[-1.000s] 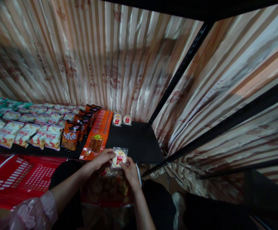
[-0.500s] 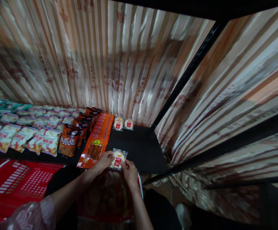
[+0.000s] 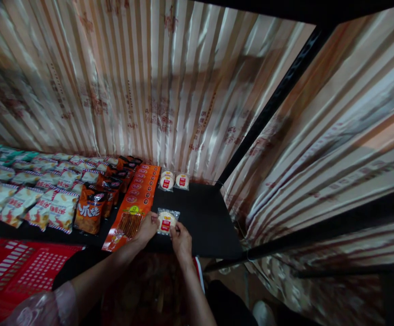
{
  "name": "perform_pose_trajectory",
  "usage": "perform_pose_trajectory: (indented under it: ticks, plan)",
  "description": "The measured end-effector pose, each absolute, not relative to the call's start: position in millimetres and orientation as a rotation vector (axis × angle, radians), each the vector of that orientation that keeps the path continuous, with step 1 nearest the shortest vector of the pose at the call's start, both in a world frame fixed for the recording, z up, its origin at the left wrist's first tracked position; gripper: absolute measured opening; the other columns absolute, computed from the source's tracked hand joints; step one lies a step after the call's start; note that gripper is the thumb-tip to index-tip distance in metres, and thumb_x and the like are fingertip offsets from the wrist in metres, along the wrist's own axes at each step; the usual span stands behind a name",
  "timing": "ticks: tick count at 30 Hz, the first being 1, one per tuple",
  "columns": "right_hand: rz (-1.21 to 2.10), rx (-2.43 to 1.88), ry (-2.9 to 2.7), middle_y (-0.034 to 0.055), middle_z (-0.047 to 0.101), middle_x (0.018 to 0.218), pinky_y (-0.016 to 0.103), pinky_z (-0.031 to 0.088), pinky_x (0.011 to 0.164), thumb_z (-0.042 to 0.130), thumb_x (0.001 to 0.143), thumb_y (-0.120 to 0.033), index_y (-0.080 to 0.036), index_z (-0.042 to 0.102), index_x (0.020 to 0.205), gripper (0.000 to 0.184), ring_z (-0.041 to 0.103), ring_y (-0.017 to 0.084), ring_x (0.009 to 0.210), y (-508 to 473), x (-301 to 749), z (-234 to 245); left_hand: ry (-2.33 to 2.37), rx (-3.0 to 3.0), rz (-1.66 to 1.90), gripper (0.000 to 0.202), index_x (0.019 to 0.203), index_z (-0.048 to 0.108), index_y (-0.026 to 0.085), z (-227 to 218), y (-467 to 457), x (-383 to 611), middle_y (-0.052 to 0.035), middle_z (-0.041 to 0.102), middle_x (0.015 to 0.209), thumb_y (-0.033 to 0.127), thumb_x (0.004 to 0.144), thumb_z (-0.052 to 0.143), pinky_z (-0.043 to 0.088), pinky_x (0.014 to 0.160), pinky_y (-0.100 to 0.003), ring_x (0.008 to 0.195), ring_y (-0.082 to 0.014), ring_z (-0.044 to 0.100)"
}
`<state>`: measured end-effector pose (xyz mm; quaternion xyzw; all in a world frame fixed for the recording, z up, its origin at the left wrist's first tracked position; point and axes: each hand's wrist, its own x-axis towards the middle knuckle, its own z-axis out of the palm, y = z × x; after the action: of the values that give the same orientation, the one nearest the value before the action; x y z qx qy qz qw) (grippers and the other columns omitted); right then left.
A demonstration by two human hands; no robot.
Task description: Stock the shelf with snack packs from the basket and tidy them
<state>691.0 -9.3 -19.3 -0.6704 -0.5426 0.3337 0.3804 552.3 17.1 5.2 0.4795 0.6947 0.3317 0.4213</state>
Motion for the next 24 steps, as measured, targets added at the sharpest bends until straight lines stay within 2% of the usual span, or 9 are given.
perform_pose_trajectory:
  ticks: [5,8,12,17,24]
  plan:
    - [0.81,-1.719,-1.411,0.0048,0.068,0.073,0.027,0.049,0.057,0.047,0.077,-0.048,-0.017,0.066,0.092,0.039,0.063,0.017,0.057,5.0,693.5,-17.5,1.714,1.239,0.866,0.022,0.09,0.061,0.014,4.7,27.3,556.8,-0.0066,0.065,0.09,0.002,0.076,0.05,0.044,0.077,-0.021,0.084,-0.0135,0.06]
    - [0.777,-1.74,-1.417,0.004,0.068,0.069,0.026,0.048,0.056,0.049,0.077,-0.045,-0.018,0.067,0.089,0.035,0.062,0.017,0.056,13.9,696.0,-15.7,1.803,1.333,0.839,0.025,0.093,0.066,0.015,7.0,32.5,559.3,-0.0075,0.065,0.093,0.005,0.075,0.052,0.042,0.083,-0.024,0.091,-0.0165,0.059]
    - [0.774,-1.736,-1.391,0.0038,0.068,0.069,0.026,0.048,0.055,0.049,0.077,-0.042,-0.018,0.067,0.093,0.034,0.063,0.017,0.057,24.9,700.3,-16.5,1.853,1.41,0.782,0.03,0.1,0.068,0.015,9.4,39.2,564.1,-0.0095,0.065,0.098,0.009,0.075,0.053,0.04,0.087,-0.025,0.095,-0.0188,0.058]
    - [0.727,-1.767,-1.414,0.0056,0.069,0.071,0.027,0.048,0.058,0.047,0.077,-0.041,-0.017,0.067,0.094,0.035,0.064,0.019,0.06,37.7,707.2,-20.6,1.799,1.345,0.733,0.035,0.105,0.067,0.014,13.8,49.7,573.4,-0.0109,0.065,0.101,0.009,0.074,0.052,0.042,0.083,-0.024,0.094,-0.0193,0.059]
    - [0.668,-1.865,-1.454,0.0055,0.069,0.075,0.026,0.048,0.061,0.046,0.079,-0.041,-0.018,0.067,0.094,0.034,0.065,0.019,0.065,59.1,720.7,-23.9,1.797,1.306,0.654,0.041,0.117,0.059,0.014,21.6,66.6,588.7,-0.0143,0.058,0.113,0.011,0.078,0.048,0.042,0.085,-0.026,0.1,-0.0209,0.059]
